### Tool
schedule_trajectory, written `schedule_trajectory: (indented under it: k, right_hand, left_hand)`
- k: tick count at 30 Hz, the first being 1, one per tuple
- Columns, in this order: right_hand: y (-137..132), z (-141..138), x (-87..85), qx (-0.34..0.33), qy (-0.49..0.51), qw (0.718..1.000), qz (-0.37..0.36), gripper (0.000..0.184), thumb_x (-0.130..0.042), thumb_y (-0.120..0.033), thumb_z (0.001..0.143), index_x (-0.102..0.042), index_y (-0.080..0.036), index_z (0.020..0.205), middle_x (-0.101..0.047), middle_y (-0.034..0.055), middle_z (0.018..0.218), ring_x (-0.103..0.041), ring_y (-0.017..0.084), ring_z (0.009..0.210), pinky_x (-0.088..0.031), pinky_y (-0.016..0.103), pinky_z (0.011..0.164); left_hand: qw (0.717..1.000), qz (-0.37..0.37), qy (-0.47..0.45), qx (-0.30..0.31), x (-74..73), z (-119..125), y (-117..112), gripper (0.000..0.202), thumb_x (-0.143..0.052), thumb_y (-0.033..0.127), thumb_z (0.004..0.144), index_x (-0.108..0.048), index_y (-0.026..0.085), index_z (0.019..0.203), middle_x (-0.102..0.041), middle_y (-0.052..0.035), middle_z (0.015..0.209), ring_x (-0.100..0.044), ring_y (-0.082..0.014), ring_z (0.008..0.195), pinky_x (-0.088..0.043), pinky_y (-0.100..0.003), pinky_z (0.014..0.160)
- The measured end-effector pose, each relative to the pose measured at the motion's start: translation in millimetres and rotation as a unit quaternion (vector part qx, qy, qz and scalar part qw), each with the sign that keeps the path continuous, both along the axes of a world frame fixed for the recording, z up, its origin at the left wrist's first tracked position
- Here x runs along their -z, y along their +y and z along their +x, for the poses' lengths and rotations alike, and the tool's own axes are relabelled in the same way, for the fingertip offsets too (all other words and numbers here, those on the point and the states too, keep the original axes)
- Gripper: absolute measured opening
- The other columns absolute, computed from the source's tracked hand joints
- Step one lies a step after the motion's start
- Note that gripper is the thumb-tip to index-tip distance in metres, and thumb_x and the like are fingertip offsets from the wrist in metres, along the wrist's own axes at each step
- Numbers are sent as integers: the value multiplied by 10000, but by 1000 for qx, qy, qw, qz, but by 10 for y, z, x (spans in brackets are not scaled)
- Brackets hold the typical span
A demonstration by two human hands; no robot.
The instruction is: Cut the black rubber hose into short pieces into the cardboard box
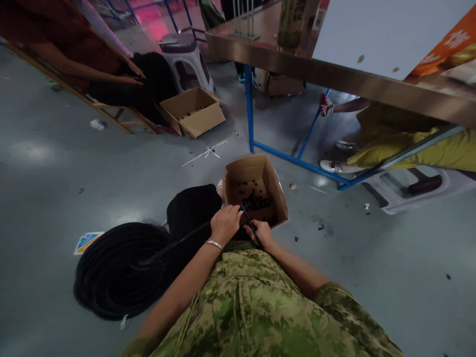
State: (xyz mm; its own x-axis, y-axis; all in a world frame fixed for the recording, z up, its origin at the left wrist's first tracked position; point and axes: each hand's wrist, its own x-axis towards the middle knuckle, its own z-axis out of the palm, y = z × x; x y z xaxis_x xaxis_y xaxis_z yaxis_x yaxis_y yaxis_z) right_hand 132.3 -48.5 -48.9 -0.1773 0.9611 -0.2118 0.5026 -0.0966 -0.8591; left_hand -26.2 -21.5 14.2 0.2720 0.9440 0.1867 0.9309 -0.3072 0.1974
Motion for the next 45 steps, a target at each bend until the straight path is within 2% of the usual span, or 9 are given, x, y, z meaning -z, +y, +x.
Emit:
schedule_trajectory:
  k: [7, 14, 20, 27, 32, 45]
  right_hand:
    - [66, 36, -24, -35, 17, 999, -16, 330, -558, -492, 823, -629, -170, 822, -626, 24, 715, -563, 166, 669, -418, 238, 621]
    - [28, 6, 44, 3, 0, 1000, -8, 434, -536, -575, 815, -574, -176, 649, -527, -3, 562, -447, 124, 547, -341, 217, 515]
    - [20, -12, 34, 16, 3, 1000, 0, 468, -533, -572, 812, -550, -165, 582, -491, -9, 510, -402, 108, 510, -285, 207, 464]
    - [20, -16, 67, 21, 5, 1000, 9, 469, -544, -570, 805, -560, -168, 564, -510, -6, 505, -406, 112, 499, -291, 216, 465]
    - [24, -17, 104, 51, -3, 999, 3, 495, -530, -589, 802, -537, -170, 540, -485, -12, 492, -400, 108, 499, -283, 216, 475]
    - [28, 2, 214, 58, -24, 998, -31, 481, -532, -618, 788, -577, -182, 590, -564, 15, 540, -466, 132, 523, -308, 218, 480]
  left_hand:
    - [997, -34, 28, 56, -34, 6, -7, 198, -456, 276, 944, -634, 191, 925, -641, -72, 839, -590, -201, 788, -380, -334, 707]
    - [999, -34, 25, 28, -13, 32, 7, 209, -442, 283, 954, -620, 175, 938, -632, -77, 847, -585, -208, 811, -375, -339, 730]
    - [998, -54, 38, 15, -13, 46, 10, 255, -387, 300, 978, -607, 172, 965, -622, -79, 878, -575, -213, 858, -371, -341, 766]
    - [997, -62, 42, 8, 17, 40, 22, 253, -389, 296, 978, -607, 168, 972, -615, -87, 891, -566, -221, 883, -365, -345, 778]
    - [997, -62, 44, 2, 46, 34, 33, 229, -410, 278, 969, -608, 163, 985, -613, -87, 895, -563, -225, 886, -362, -346, 775]
    - [997, -52, 47, 11, 41, 37, 15, 228, -403, 273, 967, -604, 166, 955, -603, -84, 871, -554, -219, 865, -356, -343, 764]
